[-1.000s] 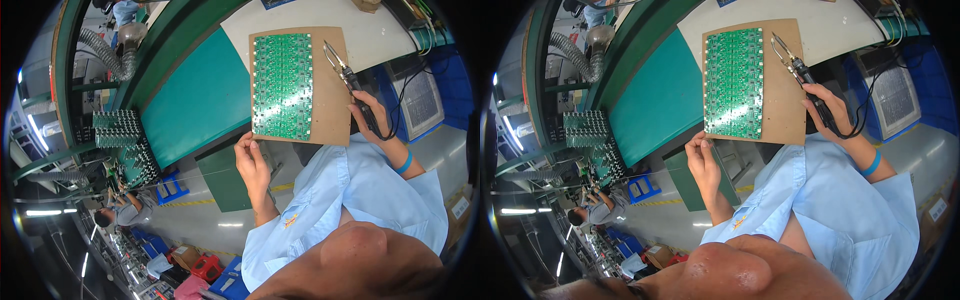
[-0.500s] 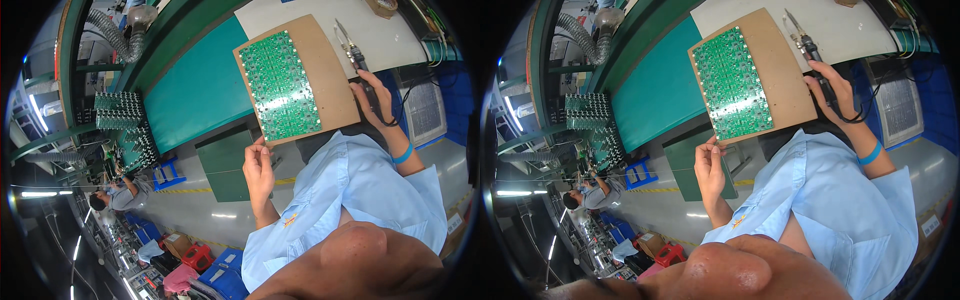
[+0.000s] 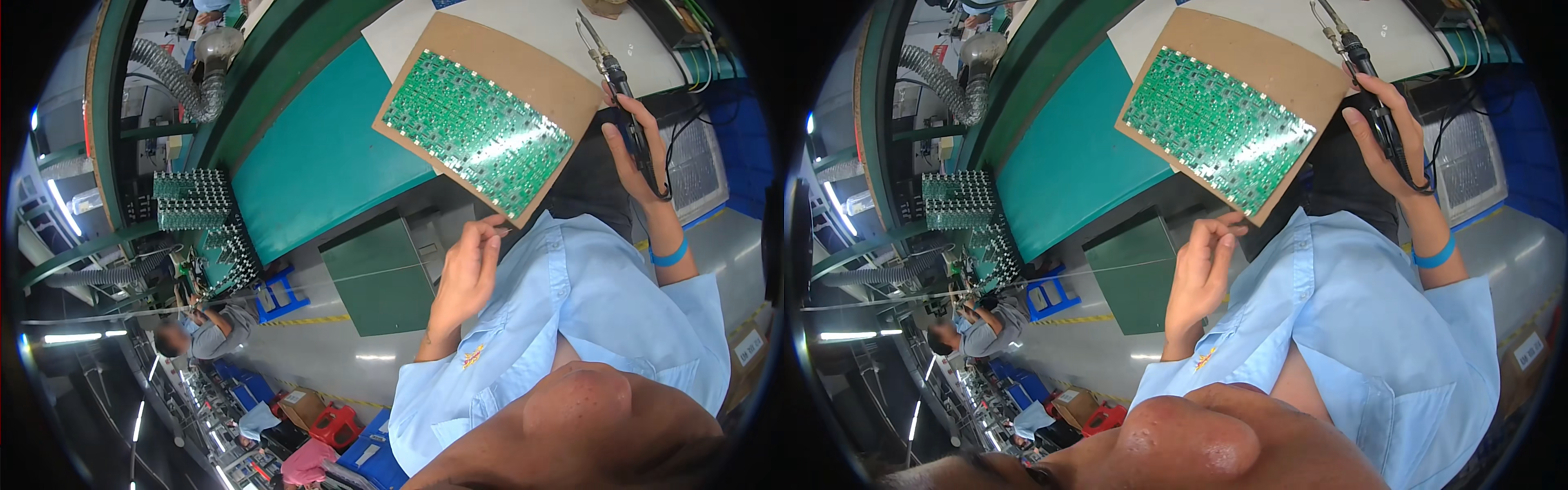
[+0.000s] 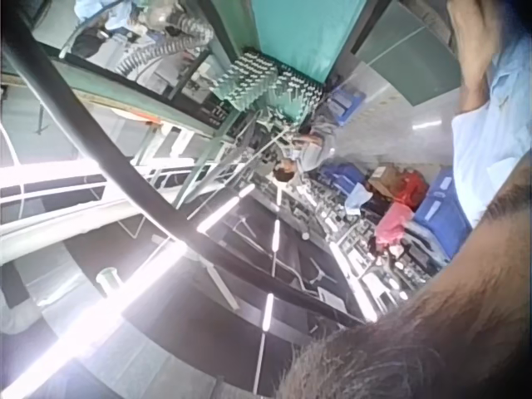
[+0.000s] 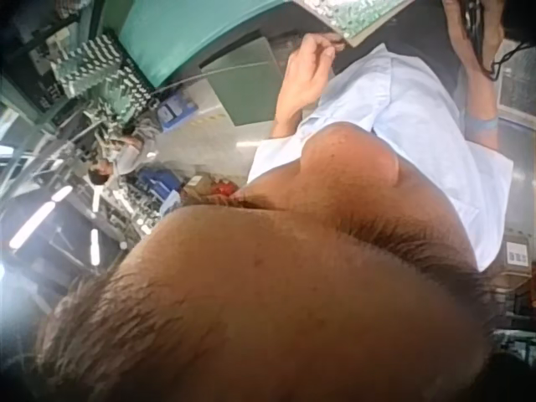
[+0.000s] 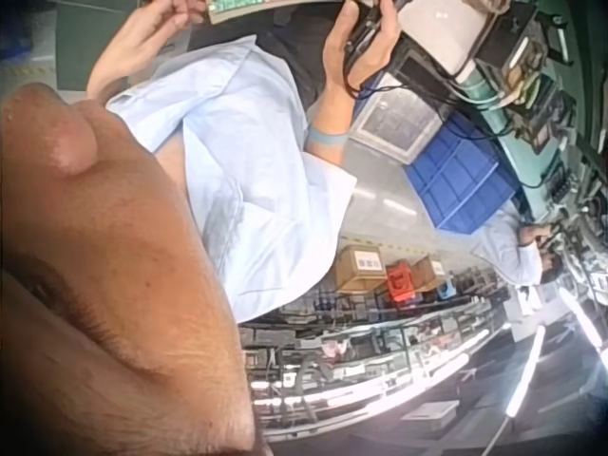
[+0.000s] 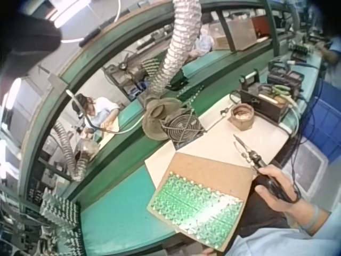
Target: Soldering components onto a printed circuit board at a manual assembly station.
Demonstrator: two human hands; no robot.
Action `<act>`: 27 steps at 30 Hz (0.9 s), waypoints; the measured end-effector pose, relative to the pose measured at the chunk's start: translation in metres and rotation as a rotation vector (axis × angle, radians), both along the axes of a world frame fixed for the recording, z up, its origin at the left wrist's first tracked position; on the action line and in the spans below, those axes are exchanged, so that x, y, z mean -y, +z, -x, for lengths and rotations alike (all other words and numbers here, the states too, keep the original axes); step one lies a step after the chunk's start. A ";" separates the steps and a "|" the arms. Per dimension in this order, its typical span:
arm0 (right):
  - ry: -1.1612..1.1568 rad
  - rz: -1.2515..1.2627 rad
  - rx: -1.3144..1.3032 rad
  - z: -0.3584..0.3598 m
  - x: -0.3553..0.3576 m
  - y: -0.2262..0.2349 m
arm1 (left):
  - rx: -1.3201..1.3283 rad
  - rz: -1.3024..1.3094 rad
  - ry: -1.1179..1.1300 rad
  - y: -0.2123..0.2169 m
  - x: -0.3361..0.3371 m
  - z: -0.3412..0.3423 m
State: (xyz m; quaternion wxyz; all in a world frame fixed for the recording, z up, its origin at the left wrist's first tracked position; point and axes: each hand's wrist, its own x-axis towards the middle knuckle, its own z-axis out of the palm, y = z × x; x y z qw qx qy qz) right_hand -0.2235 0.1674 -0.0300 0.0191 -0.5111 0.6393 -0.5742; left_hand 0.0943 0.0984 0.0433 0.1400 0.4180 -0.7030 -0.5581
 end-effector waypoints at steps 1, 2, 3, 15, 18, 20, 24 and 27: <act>0.001 -0.008 0.002 0.001 -0.002 -0.001 | 0.011 0.008 -0.042 0.000 0.001 0.005; -0.005 -0.009 0.003 0.002 -0.003 -0.001 | 0.012 0.007 -0.048 -0.001 0.002 0.010; 0.003 -0.016 0.001 0.002 -0.005 -0.001 | 0.000 0.033 -0.086 -0.002 0.003 0.015; 0.143 -0.044 -0.067 0.008 -0.025 -0.005 | -0.165 0.318 -0.385 -0.027 0.024 0.074; 0.136 -0.068 -0.051 0.007 -0.026 -0.009 | -0.197 0.345 -0.415 -0.031 0.028 0.090; 0.112 -0.095 0.007 0.004 -0.026 -0.012 | -0.214 0.341 -0.428 -0.033 0.029 0.098; 0.095 -0.120 -0.054 0.005 -0.021 -0.011 | -0.166 0.278 -0.407 -0.023 0.030 0.100; 0.094 -0.134 -0.133 0.006 -0.014 -0.015 | -0.103 0.220 -0.344 -0.017 0.033 0.095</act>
